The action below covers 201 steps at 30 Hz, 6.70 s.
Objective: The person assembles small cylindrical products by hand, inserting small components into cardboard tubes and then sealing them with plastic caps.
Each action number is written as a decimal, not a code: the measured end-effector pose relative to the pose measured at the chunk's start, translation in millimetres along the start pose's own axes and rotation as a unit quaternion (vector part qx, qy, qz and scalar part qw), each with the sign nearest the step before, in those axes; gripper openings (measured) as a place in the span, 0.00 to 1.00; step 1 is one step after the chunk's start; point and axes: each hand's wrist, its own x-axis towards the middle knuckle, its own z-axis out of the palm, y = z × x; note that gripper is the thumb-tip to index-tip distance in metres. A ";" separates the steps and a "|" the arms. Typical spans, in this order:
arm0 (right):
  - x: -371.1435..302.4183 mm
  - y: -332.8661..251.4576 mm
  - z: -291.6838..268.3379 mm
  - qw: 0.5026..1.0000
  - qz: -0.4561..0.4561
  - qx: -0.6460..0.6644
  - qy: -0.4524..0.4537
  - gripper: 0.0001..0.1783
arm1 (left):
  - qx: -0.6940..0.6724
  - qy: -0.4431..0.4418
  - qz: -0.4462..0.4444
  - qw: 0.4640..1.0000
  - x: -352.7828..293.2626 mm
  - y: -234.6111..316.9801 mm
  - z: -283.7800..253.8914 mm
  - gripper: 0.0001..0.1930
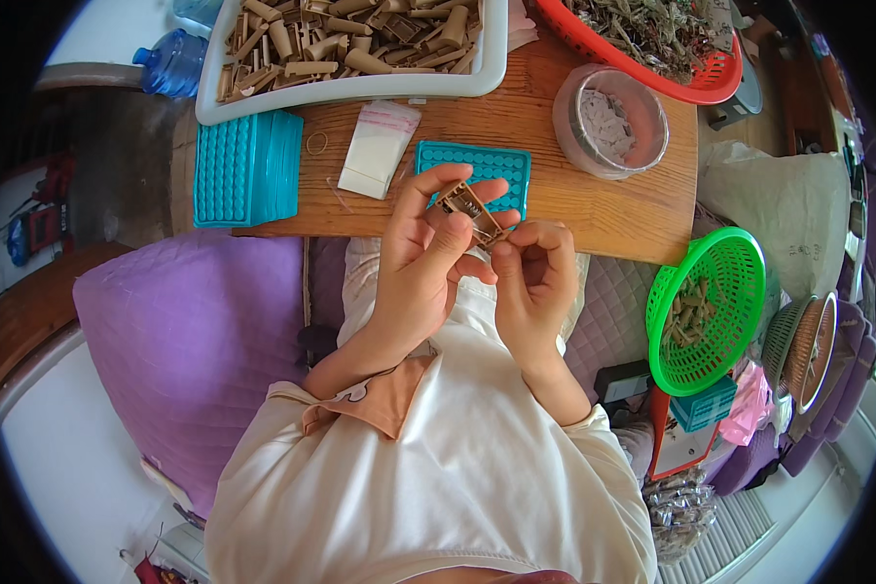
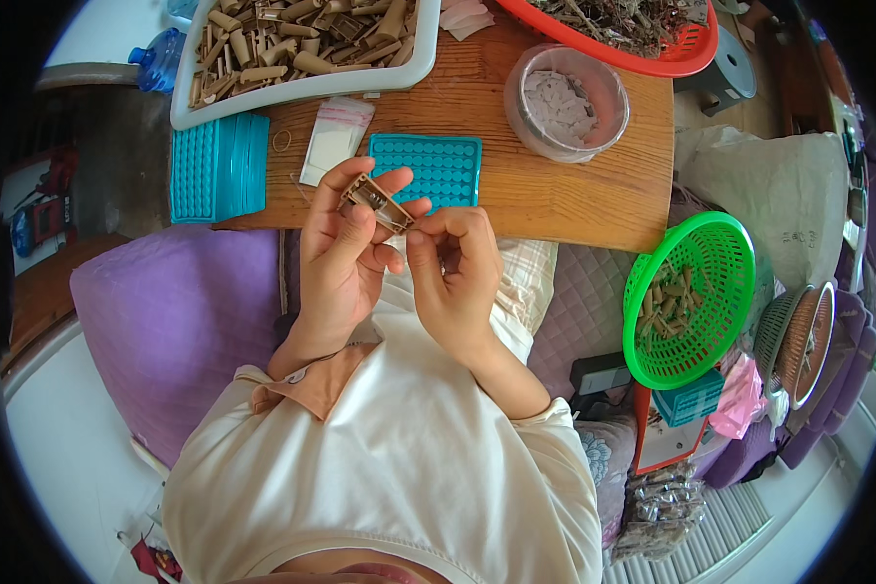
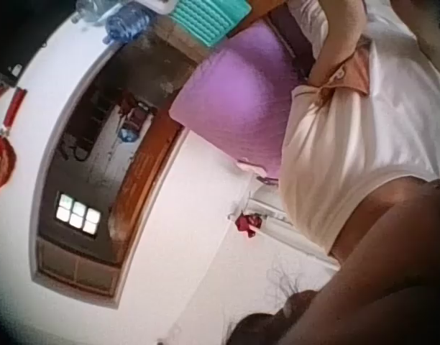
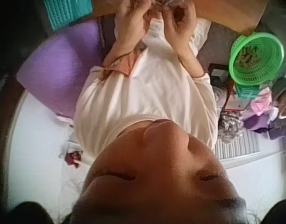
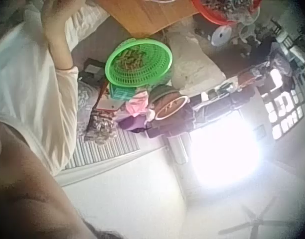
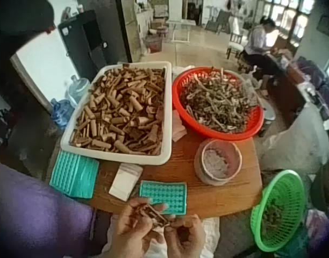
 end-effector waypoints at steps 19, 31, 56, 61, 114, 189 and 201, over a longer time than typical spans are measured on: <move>19.8 -10.9 -11.1 0.955 0.214 0.174 -0.106 0.12 | -0.089 0.011 0.011 0.996 5.0 -9.1 -10.6 0.17; 29.6 -0.6 -18.9 0.972 0.107 0.148 -0.146 0.23 | -0.059 0.024 0.004 0.998 3.0 -15.6 -5.8 0.19; 47.3 69.8 23.7 0.917 -0.098 -0.299 -0.246 0.12 | 0.050 0.144 -0.046 0.987 -24.5 -1.1 -110.7 0.20; 44.2 84.6 37.7 0.865 -0.170 -0.393 -0.262 0.09 | 0.040 0.128 -0.068 0.989 -23.5 0.3 -104.5 0.22; 47.4 35.6 15.2 0.883 -0.177 -0.299 -0.316 0.31 | 0.171 0.138 -0.137 0.966 -21.6 -2.0 -105.4 0.11; 56.1 53.5 200.9 0.899 -0.276 -0.276 -0.197 0.20 | 0.829 0.328 0.212 0.400 30.2 123.6 -162.0 0.10; 50.5 51.8 199.3 0.912 -0.272 -0.201 -0.231 0.21 | 0.449 0.391 0.435 0.676 19.2 133.0 -183.3 0.12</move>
